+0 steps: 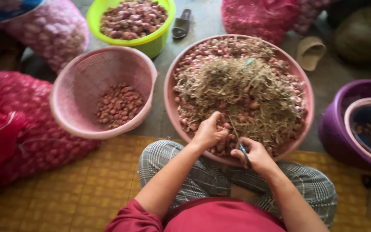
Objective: The person sits on the floor in front of a large basin of shallots with dry stems. They pick up individual shallots, cut off the dry roots and stems with scissors, and place the trimmed shallots into a pink basket beside them, discarding trimmed tops into a purple basket.
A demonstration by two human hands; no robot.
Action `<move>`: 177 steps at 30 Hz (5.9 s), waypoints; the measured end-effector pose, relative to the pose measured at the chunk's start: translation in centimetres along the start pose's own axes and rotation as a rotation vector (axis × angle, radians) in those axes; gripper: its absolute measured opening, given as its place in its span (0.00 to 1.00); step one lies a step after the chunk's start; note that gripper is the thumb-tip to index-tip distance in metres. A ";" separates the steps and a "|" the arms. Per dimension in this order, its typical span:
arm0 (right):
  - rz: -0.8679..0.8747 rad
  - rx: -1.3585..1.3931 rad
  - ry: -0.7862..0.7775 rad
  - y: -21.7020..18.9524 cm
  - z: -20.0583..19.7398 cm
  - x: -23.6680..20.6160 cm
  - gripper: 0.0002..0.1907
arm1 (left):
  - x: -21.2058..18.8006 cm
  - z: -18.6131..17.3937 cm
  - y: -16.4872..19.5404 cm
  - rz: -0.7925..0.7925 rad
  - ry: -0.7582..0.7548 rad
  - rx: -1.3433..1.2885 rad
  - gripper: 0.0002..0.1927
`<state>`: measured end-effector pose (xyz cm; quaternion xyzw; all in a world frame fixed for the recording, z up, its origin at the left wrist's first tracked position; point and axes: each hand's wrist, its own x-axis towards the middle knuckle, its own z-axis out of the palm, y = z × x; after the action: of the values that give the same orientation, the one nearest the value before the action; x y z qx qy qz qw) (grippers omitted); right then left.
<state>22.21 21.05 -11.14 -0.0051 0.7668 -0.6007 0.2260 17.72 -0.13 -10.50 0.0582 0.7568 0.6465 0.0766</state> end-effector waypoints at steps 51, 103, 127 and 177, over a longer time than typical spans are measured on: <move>0.006 -0.004 -0.142 -10.6 -12.0 8.2 0.18 | 14.0 0.7 0.9 0.264 0.261 0.212 0.13; 0.019 -0.653 -0.301 -14.3 -6.7 5.7 0.32 | 5.6 -4.9 -2.1 0.031 0.188 -0.675 0.22; -0.055 -0.405 0.173 -14.9 -5.1 2.2 0.23 | 1.8 -15.5 3.5 0.106 0.493 0.062 0.18; -0.477 -0.253 0.578 -10.6 -17.7 13.3 0.39 | 19.5 -5.9 8.8 0.557 0.455 0.460 0.24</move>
<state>1.28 30.64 -2.77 -0.0418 0.8440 -0.5139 -0.1474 -2.61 -0.85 -1.68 0.1317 0.8343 0.4533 -0.2848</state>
